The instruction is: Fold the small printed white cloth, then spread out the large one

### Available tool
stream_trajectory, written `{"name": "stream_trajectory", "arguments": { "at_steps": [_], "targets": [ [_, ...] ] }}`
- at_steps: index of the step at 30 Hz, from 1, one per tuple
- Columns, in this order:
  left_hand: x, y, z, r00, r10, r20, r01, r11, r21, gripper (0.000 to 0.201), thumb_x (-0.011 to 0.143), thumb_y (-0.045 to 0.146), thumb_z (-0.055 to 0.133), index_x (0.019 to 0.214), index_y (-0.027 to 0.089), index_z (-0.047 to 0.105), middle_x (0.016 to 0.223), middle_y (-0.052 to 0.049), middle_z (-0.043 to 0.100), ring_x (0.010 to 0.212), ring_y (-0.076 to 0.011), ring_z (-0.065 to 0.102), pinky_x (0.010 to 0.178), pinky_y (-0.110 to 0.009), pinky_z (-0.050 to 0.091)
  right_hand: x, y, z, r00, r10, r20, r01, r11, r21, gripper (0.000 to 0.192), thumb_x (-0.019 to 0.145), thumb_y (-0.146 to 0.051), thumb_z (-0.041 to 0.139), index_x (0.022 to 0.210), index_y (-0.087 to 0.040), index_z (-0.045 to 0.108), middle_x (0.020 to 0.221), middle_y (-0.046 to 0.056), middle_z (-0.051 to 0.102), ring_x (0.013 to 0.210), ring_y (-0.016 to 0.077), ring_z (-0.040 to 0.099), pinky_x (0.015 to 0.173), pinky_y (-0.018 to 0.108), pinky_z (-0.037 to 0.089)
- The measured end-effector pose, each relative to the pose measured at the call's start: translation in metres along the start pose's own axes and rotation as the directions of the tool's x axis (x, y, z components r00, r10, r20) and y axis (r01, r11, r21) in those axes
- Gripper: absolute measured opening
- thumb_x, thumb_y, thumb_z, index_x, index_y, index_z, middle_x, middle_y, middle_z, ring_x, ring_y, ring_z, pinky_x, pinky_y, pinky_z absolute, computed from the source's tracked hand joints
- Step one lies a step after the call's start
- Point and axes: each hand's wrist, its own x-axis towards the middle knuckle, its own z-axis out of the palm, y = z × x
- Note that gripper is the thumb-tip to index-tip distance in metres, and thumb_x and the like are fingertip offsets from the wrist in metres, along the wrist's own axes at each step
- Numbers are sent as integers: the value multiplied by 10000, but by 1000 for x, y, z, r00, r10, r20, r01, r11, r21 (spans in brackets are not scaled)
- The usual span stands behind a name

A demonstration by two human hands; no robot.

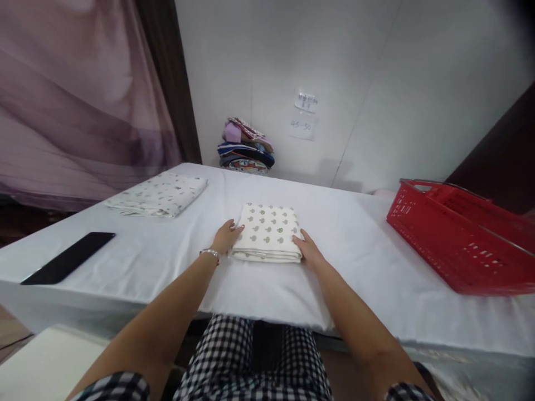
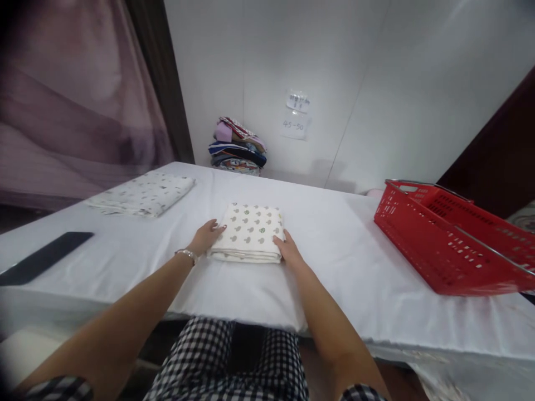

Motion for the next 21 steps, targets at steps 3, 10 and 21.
{"name": "stream_trajectory", "arguments": {
  "at_steps": [3, 10, 21],
  "targets": [
    [-17, -18, 0, 999, 35, -11, -36, 996, -76, 501, 774, 340, 626, 1245, 194, 540, 1151, -73, 648, 1001, -192, 626, 855, -272, 485, -15, 13, -15, 998, -41, 38, 42, 999, -35, 787, 810, -464, 590, 1467, -216, 232, 1209, 110, 613, 880, 218, 670, 696, 368, 588],
    [-66, -17, -2, 885, 433, -171, -408, 898, 162, 314, 808, 361, 589, 1087, 229, 644, 1245, -71, 601, 1169, -234, 522, 1026, -399, 383, -52, 30, -24, 777, -610, -155, 476, 731, -490, 388, 858, -383, 479, 1173, -193, 603, 1212, 120, 591, 1078, 245, 569, 828, 405, 540],
    [-84, -9, 14, 687, 701, 194, -720, 617, 319, 302, 908, 341, 450, 1119, 239, 640, 1181, -61, 640, 1121, -224, 522, 1026, -416, 318, -48, 27, -9, 608, -744, 277, 691, 325, -645, 289, 875, -287, 489, 1101, -193, 642, 1121, 98, 644, 1066, 220, 562, 954, 386, 436]
  ]
}}
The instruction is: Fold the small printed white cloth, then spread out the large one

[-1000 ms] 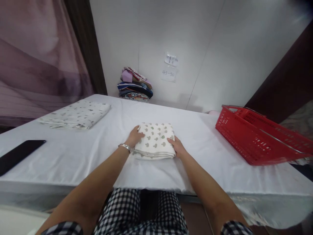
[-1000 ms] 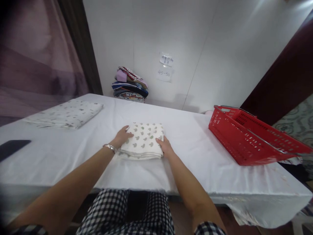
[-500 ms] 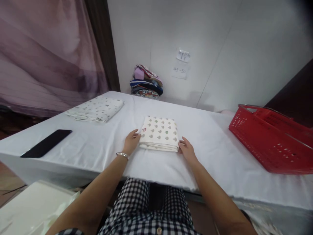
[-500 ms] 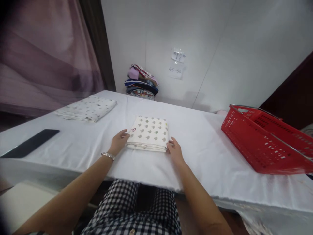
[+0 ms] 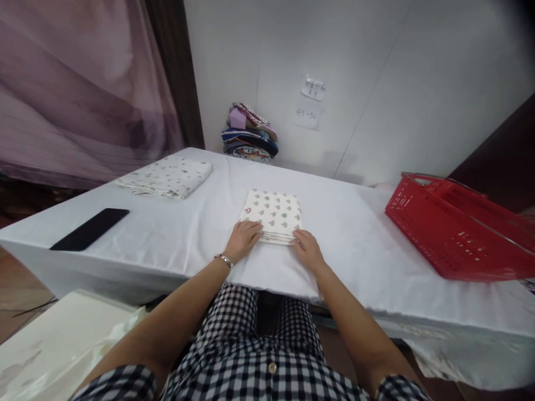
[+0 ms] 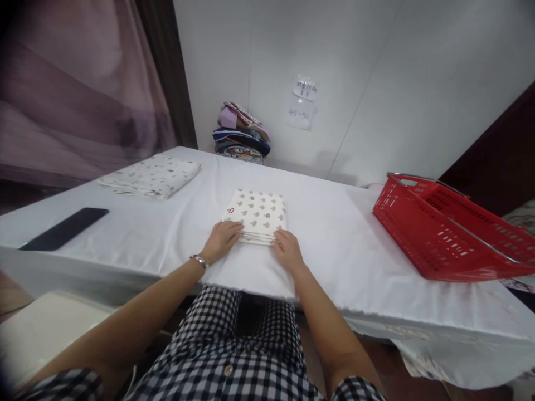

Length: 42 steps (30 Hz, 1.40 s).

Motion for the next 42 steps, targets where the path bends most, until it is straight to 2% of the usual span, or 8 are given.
{"name": "stream_trajectory", "arguments": {
  "at_steps": [5, 9, 12, 17, 23, 33, 38, 42],
  "targets": [
    [6, 2, 0, 1000, 23, 7, -23, 999, 34, 272, 902, 328, 458, 1050, 219, 659, 1090, -73, 652, 1044, -238, 535, 933, -412, 377, 21, -8, -6, 987, 82, 135, -71, 994, -88, 202, 889, -267, 504, 993, -227, 673, 942, 38, 683, 920, 196, 583, 879, 344, 416],
    [10, 8, 1, 999, -46, -3, 46, 999, 6, 194, 871, 282, 504, 942, 217, 672, 1017, -64, 650, 999, -235, 539, 908, -415, 380, 33, -14, 0, 973, 95, 209, -57, 982, -182, 153, 869, -233, 554, 931, -234, 693, 972, 34, 670, 940, 203, 551, 853, 335, 378],
    [12, 11, 2, 995, -99, -18, 98, 994, -39, 154, 868, 262, 509, 867, 219, 656, 941, -44, 647, 950, -214, 545, 894, -402, 376, 30, -16, 6, 987, 56, 154, -28, 983, -180, 181, 901, -213, 508, 921, -221, 688, 937, 39, 656, 906, 195, 536, 815, 325, 372],
    [9, 14, 4, 994, -51, -93, 52, 999, 13, 165, 900, 252, 458, 836, 196, 600, 909, -55, 622, 913, -213, 518, 846, -382, 373, 17, -17, 10, 999, -39, -37, 32, 985, -171, 257, 952, -229, 412, 927, -193, 665, 912, 60, 631, 882, 195, 508, 813, 335, 368],
    [7, 15, 4, 998, -4, -68, 8, 998, 68, 155, 908, 243, 431, 839, 190, 559, 891, -67, 600, 892, -223, 504, 810, -378, 376, 12, -13, 11, 997, -74, 36, 78, 988, -135, 236, 941, -244, 436, 938, -198, 667, 931, 60, 636, 881, 201, 517, 796, 342, 390],
    [9, 16, 11, 990, 31, -136, -22, 997, 69, 133, 892, 192, 438, 930, 191, 566, 998, -75, 633, 974, -226, 526, 881, -402, 377, 16, -8, 12, 996, 42, -76, -39, 999, 35, 220, 890, -165, 428, 990, -207, 619, 899, 52, 642, 840, 199, 566, 790, 348, 461],
    [8, 15, 15, 982, 101, -162, -83, 990, 117, 168, 877, 131, 425, 900, 194, 580, 1116, -96, 612, 1035, -223, 522, 898, -410, 384, 16, -6, 14, 996, -21, -90, 29, 996, 84, 286, 797, -51, 396, 840, -213, 627, 1079, 65, 612, 1002, 195, 559, 879, 360, 466],
    [8, 14, 14, 980, 149, -134, -128, 980, 155, 205, 846, 85, 440, 873, 201, 607, 1135, -93, 611, 1078, -230, 514, 908, -419, 388, 16, -9, 13, 994, -48, -97, 48, 999, -2, 285, 776, -57, 435, 896, -199, 651, 1194, 90, 565, 1102, 222, 508, 931, 396, 439]
  ]
}}
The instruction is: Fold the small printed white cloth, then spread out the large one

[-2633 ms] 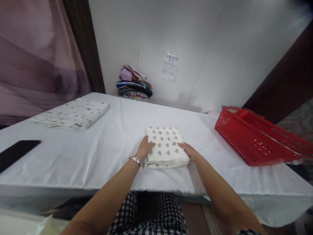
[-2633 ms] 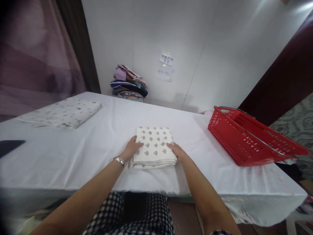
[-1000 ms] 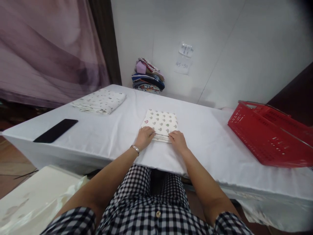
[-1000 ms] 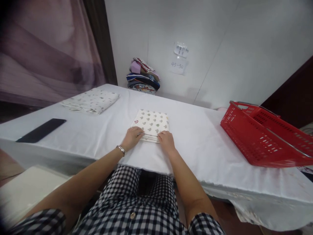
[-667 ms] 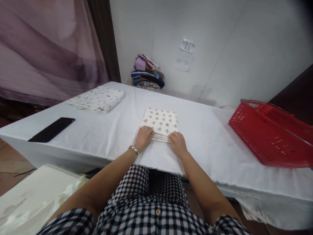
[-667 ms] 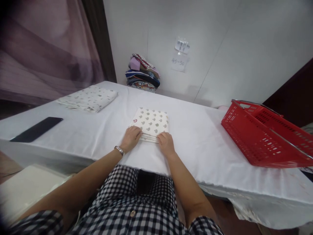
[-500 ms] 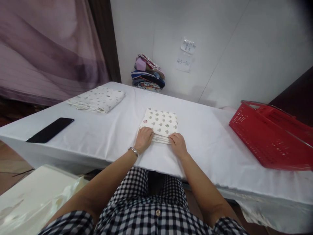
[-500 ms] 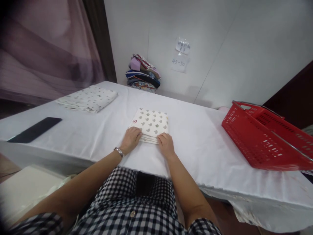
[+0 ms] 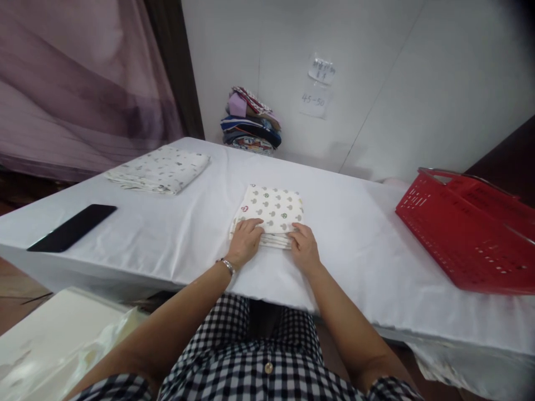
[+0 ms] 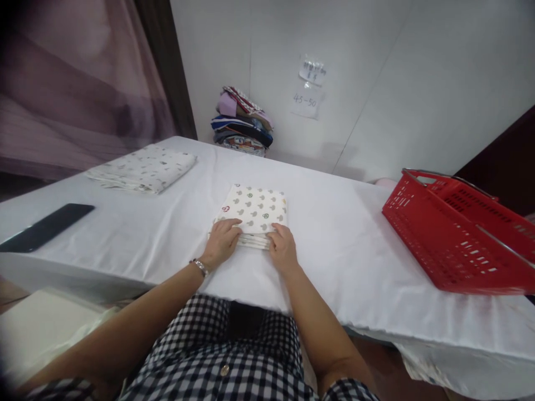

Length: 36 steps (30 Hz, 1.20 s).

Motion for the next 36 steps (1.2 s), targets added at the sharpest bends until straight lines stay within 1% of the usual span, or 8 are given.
{"name": "stream_trajectory", "arguments": {
  "at_steps": [7, 12, 18, 25, 27, 30, 33, 36],
  "targets": [
    [0, 1, -3, 999, 5, 41, -6, 1000, 25, 263, 815, 64, 466, 875, 220, 669, 1161, -84, 611, 1109, -248, 507, 927, -438, 387, 3, -7, -1, 994, 65, 83, -54, 990, -130, 146, 817, -182, 528, 838, -204, 671, 1241, 78, 554, 1185, 254, 439, 967, 426, 370],
    [6, 5, -4, 992, -15, 124, 8, 998, 55, 291, 849, 120, 483, 1004, 276, 673, 1224, -69, 589, 1124, -247, 506, 951, -450, 370, 4, -9, 2, 985, 103, 141, -83, 987, -140, 150, 833, -182, 519, 859, -215, 663, 1265, 68, 553, 1210, 256, 424, 946, 428, 359],
    [8, 9, -3, 996, -26, 86, 24, 1000, 20, 225, 908, 248, 456, 1050, 238, 630, 1231, -88, 583, 1161, -244, 484, 1011, -458, 318, 6, -12, 6, 986, 98, 135, -82, 989, -119, 184, 834, -126, 485, 850, -214, 647, 1254, 66, 560, 1196, 244, 436, 935, 420, 360],
    [8, 9, -4, 998, -52, 38, 52, 999, 1, 254, 899, 202, 449, 1105, 214, 599, 1212, -102, 588, 1160, -240, 480, 998, -446, 326, 4, -13, 2, 999, -34, 36, 36, 999, -35, 231, 916, -146, 379, 894, -202, 602, 1197, 84, 573, 1181, 207, 458, 967, 403, 368],
    [7, 10, -5, 997, -59, 41, 59, 998, 14, 233, 892, 183, 456, 1047, 221, 626, 1200, -96, 594, 1156, -241, 483, 994, -451, 329, 2, -13, -1, 997, -75, 24, 76, 997, -19, 235, 925, -155, 366, 918, -202, 596, 1196, 87, 572, 1194, 209, 453, 991, 420, 360],
    [5, 12, -5, 995, -72, 70, 71, 997, 19, 200, 888, 169, 463, 934, 222, 651, 1173, -79, 608, 1140, -230, 497, 996, -450, 331, -2, -10, -3, 992, -126, 29, 126, 992, -5, 232, 927, -167, 366, 917, -204, 595, 1199, 88, 576, 1194, 219, 460, 1003, 447, 362],
    [4, 13, -5, 992, -102, 74, 102, 995, 4, 184, 891, 169, 462, 926, 214, 637, 1158, -65, 614, 1132, -207, 498, 1015, -431, 320, -4, -5, -2, 990, -139, 29, 139, 990, 11, 225, 923, -194, 379, 918, -218, 602, 1184, 87, 593, 1172, 237, 489, 984, 467, 383],
    [2, 15, -6, 992, -110, 64, 110, 994, 3, 143, 892, 191, 476, 889, 194, 619, 1101, -65, 626, 1091, -199, 509, 1007, -409, 319, -7, 1, 0, 987, -133, 91, 131, 991, 29, 227, 920, -220, 384, 907, -228, 611, 1093, 82, 640, 1056, 241, 571, 920, 467, 429]
  ]
}}
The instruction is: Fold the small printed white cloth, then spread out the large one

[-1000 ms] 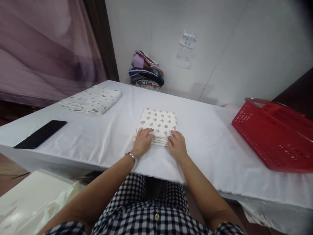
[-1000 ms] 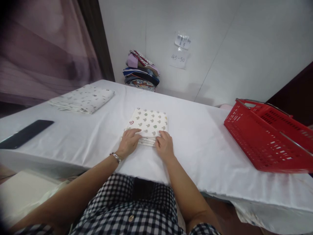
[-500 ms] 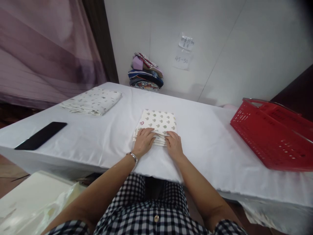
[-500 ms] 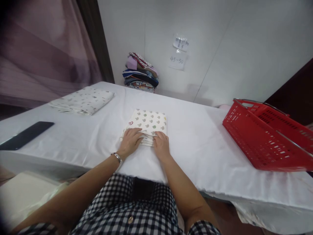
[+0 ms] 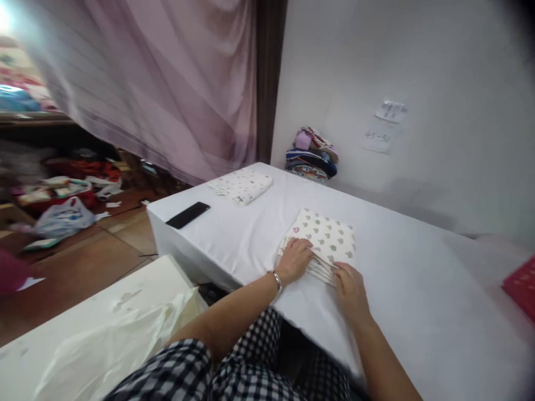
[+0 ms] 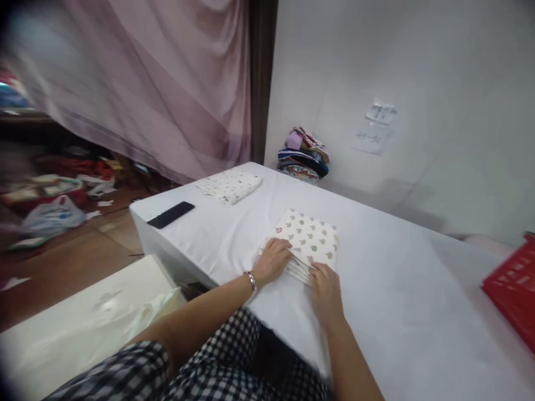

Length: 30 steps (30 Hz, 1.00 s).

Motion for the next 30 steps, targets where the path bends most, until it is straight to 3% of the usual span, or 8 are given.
{"name": "stream_trajectory", "arguments": {
  "at_steps": [3, 9, 14, 20, 23, 26, 30],
  "targets": [
    [-3, 1, -1, 999, 23, 48, -22, 1000, -11, 139, 902, 224, 470, 851, 186, 594, 979, -61, 639, 968, -184, 544, 955, -386, 347, -4, 6, 2, 999, -4, 47, 4, 1000, 14, 218, 907, -256, 408, 935, -240, 624, 1014, 78, 673, 979, 253, 614, 878, 472, 459],
    [-7, -1, 2, 995, 14, 100, -12, 1000, -12, 157, 905, 228, 447, 799, 181, 553, 813, -55, 620, 832, -176, 561, 853, -355, 385, -11, 11, 6, 1000, 7, 19, -8, 999, 32, 337, 857, -324, 466, 1176, -349, 571, 1022, 80, 683, 930, 304, 645, 813, 533, 499],
    [-10, -4, 6, 997, 25, 68, -24, 1000, -21, 150, 892, 226, 465, 779, 180, 552, 776, -42, 626, 791, -164, 568, 870, -342, 384, -16, 11, 11, 999, 17, -46, -16, 999, 34, 290, 823, -385, 490, 1059, -494, 620, 941, 102, 689, 870, 337, 658, 755, 561, 511],
    [-14, -7, 2, 999, 30, 27, -27, 993, -114, 127, 889, 229, 464, 945, 184, 569, 794, -27, 643, 771, -150, 582, 889, -338, 385, -23, 12, 7, 985, 163, -56, -157, 983, 101, 197, 790, -450, 540, 943, -437, 663, 937, 107, 676, 866, 335, 662, 746, 554, 550],
    [-17, -6, -3, 999, 35, 41, -28, 987, -155, 168, 915, 219, 416, 893, 207, 582, 790, -19, 651, 779, -150, 592, 861, -349, 397, -21, 5, -4, 947, 318, -49, -309, 940, 147, 175, 801, -484, 531, 857, -385, 663, 928, 98, 667, 882, 317, 651, 797, 528, 546],
    [-20, -6, -6, 999, 29, 30, -22, 979, -201, 213, 927, 201, 387, 870, 206, 592, 810, -28, 665, 801, -156, 604, 836, -350, 420, -16, 0, -16, 878, 478, 19, -473, 861, 187, 238, 809, -506, 515, 765, -324, 663, 863, 83, 667, 829, 288, 643, 745, 472, 548],
    [-18, -17, -10, 999, -12, -36, 3, 969, -246, 206, 917, 204, 403, 944, 213, 607, 871, -45, 683, 840, -174, 614, 817, -344, 469, -7, 5, -28, 712, 690, 132, -689, 648, 324, 282, 755, -488, 570, 745, -227, 673, 757, 54, 673, 720, 238, 638, 669, 377, 535]
  ]
}}
